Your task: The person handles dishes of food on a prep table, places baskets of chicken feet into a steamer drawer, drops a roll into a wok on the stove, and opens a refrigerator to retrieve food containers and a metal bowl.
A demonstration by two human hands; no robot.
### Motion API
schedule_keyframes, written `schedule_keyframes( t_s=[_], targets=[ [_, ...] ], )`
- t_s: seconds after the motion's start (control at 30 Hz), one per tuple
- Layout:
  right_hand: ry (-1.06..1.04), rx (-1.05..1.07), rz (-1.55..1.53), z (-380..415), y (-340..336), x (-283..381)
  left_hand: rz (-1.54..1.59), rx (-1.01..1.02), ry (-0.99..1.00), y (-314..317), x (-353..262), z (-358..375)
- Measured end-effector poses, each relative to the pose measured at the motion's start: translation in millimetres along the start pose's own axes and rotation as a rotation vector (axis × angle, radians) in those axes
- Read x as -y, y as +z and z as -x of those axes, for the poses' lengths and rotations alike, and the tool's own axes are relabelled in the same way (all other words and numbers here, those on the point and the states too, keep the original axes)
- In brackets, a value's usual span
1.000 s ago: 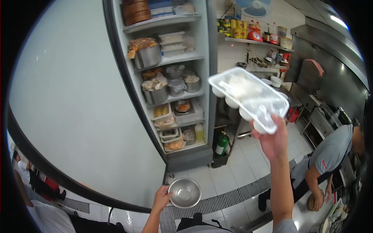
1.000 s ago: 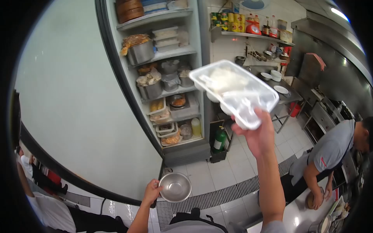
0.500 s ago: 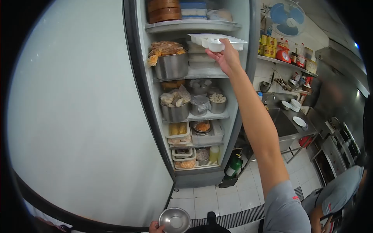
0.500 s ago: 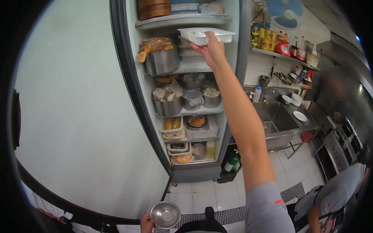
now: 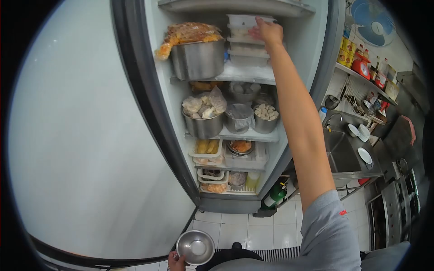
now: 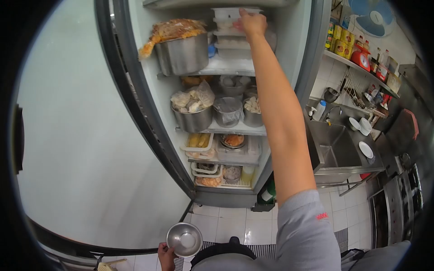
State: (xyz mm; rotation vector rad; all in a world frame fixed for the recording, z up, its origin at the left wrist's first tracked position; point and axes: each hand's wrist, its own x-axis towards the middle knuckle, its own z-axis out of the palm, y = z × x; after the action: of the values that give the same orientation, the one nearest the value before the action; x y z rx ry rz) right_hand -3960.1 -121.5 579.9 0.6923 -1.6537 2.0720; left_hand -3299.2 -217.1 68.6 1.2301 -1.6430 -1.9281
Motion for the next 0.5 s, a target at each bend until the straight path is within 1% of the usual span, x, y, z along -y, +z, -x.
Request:
schedule_keyframes(
  t_s=[0.03,0.07,0.13,0.2,0.27,0.33,0.37,0.43,0.5],
  targets=[
    [-0.113,0.018,0.068,5.7,-5.1,-1.3,-0.009,0.001,-0.012,9.6,2.0,-9.0],
    [-0.220,0.002,0.097,31.5,-14.2,6.0,0.063,-0.014,-0.003,19.9,2.7,-18.6],
    [-0.360,0.079,0.251,81.3,-45.0,4.3,0.181,-0.017,-0.008,41.9,-9.6,-26.5],
    [-0.326,0.252,0.562,140.1,-78.4,-9.5,0.175,0.003,-0.005,59.7,-16.6,-37.2],
    [-0.246,0.422,0.742,190.3,-96.4,-31.7,0.167,0.024,0.001,79.6,-26.8,-50.9],
    [-0.208,0.426,0.992,205.7,-110.3,-91.3,0.228,0.115,-0.002,104.7,-38.9,-59.8],
    [-0.187,0.423,1.003,205.7,-117.5,-123.9,0.215,0.125,-0.018,115.5,-46.7,-62.6],
    [0.000,0.311,1.029,187.8,-122.5,-182.4,0.088,0.259,-0.027,135.8,-68.6,-73.5],
    [-0.117,0.298,1.106,175.8,-126.1,-208.3,0.100,0.352,-0.076,154.8,-87.6,-83.3]
  ],
)
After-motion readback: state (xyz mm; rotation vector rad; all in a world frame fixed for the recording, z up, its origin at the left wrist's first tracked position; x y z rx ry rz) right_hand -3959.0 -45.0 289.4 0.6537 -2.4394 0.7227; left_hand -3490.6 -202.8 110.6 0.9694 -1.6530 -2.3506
